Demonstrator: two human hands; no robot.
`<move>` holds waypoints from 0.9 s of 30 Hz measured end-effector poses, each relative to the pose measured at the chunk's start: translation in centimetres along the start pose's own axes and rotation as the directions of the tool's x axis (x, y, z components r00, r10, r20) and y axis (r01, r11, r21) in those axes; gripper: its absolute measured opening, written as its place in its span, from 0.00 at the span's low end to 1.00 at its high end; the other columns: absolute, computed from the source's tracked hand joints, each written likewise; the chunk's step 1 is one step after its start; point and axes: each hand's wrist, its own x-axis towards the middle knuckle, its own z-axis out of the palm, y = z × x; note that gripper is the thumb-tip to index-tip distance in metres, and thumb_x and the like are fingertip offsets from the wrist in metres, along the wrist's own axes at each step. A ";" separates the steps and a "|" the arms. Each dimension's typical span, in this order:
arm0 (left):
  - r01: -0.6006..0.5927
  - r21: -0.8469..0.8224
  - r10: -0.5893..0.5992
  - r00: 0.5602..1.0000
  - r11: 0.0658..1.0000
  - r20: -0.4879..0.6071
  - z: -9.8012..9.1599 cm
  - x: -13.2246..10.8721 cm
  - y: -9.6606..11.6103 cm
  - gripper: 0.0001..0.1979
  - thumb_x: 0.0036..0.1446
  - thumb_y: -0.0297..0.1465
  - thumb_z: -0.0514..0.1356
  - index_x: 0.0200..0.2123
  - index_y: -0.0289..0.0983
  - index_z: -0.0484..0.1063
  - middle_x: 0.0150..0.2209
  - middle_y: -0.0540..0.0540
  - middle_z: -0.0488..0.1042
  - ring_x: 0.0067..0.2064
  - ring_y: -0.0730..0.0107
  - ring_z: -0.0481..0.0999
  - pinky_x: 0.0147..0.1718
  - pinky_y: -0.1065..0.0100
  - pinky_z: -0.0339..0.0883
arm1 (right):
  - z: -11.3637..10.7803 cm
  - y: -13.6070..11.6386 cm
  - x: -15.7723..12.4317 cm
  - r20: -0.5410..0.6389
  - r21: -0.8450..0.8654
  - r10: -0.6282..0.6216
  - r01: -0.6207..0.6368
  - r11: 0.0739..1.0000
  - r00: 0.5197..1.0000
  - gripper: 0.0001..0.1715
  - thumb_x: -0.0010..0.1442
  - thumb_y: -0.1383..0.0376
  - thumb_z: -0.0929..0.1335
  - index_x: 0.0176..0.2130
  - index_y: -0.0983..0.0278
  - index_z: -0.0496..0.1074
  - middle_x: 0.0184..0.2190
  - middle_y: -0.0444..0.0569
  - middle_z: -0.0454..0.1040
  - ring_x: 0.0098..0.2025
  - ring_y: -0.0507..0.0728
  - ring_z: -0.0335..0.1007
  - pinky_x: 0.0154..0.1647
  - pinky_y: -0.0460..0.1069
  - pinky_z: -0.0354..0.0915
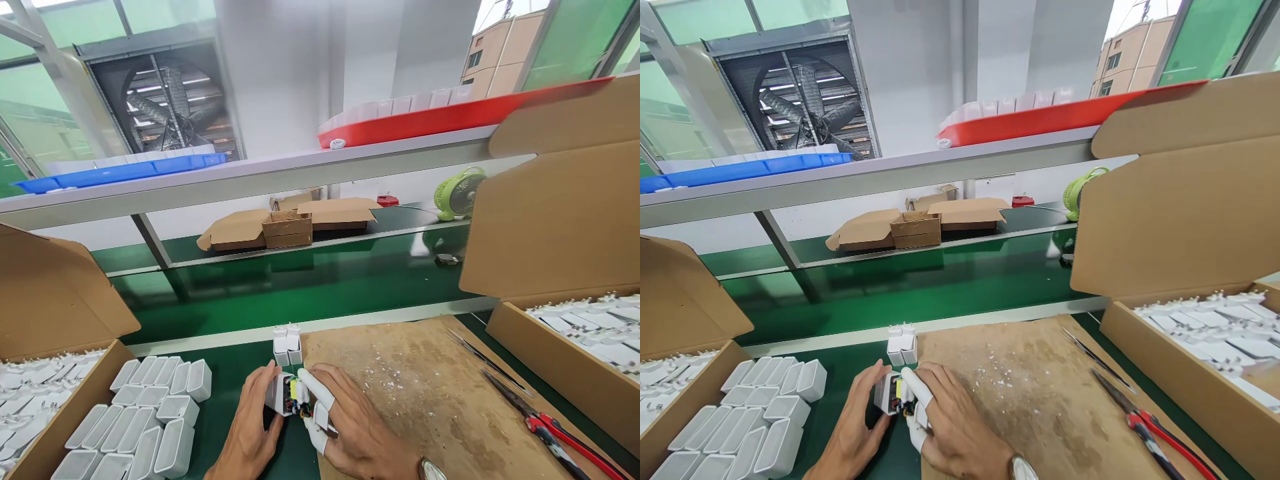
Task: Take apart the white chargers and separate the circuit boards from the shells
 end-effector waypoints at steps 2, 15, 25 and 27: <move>0.000 0.002 0.000 1.000 1.000 0.004 0.1 0.0 0.1 0.36 0.72 0.24 0.53 0.78 0.47 0.46 0.67 0.37 0.69 0.70 0.52 0.69 0.68 0.49 0.69 | 0.0 0.0 0.0 0.030 -0.006 0.012 -0.012 1.000 0.999 0.49 0.55 0.76 0.65 0.73 0.62 0.56 0.57 0.60 0.74 0.60 0.68 0.70 0.59 0.63 0.74; 0.023 -0.013 -0.022 0.999 1.000 0.039 0.0 -0.2 0.1 0.37 0.71 0.23 0.53 0.77 0.48 0.46 0.68 0.36 0.67 0.70 0.51 0.67 0.67 0.44 0.69 | 0.2 0.0 -0.2 0.083 0.004 0.015 -0.016 1.000 0.996 0.35 0.56 0.77 0.65 0.63 0.68 0.65 0.58 0.62 0.72 0.61 0.69 0.65 0.62 0.63 0.69; 0.005 -0.012 -0.004 0.999 1.000 0.034 -0.2 0.2 0.7 0.38 0.69 0.22 0.56 0.77 0.48 0.46 0.66 0.37 0.69 0.68 0.51 0.69 0.66 0.44 0.70 | 0.7 0.5 -0.8 0.142 -0.004 0.016 -0.016 1.000 0.990 0.33 0.57 0.75 0.66 0.62 0.70 0.65 0.60 0.66 0.70 0.63 0.71 0.62 0.64 0.66 0.68; 0.008 -0.015 -0.008 0.999 1.000 0.037 -0.1 0.2 0.7 0.39 0.69 0.23 0.56 0.77 0.47 0.46 0.66 0.37 0.70 0.68 0.51 0.69 0.66 0.44 0.70 | 0.7 0.6 -0.8 0.161 -0.003 0.022 -0.022 1.000 0.987 0.32 0.57 0.75 0.66 0.61 0.69 0.66 0.60 0.65 0.70 0.64 0.72 0.62 0.65 0.67 0.68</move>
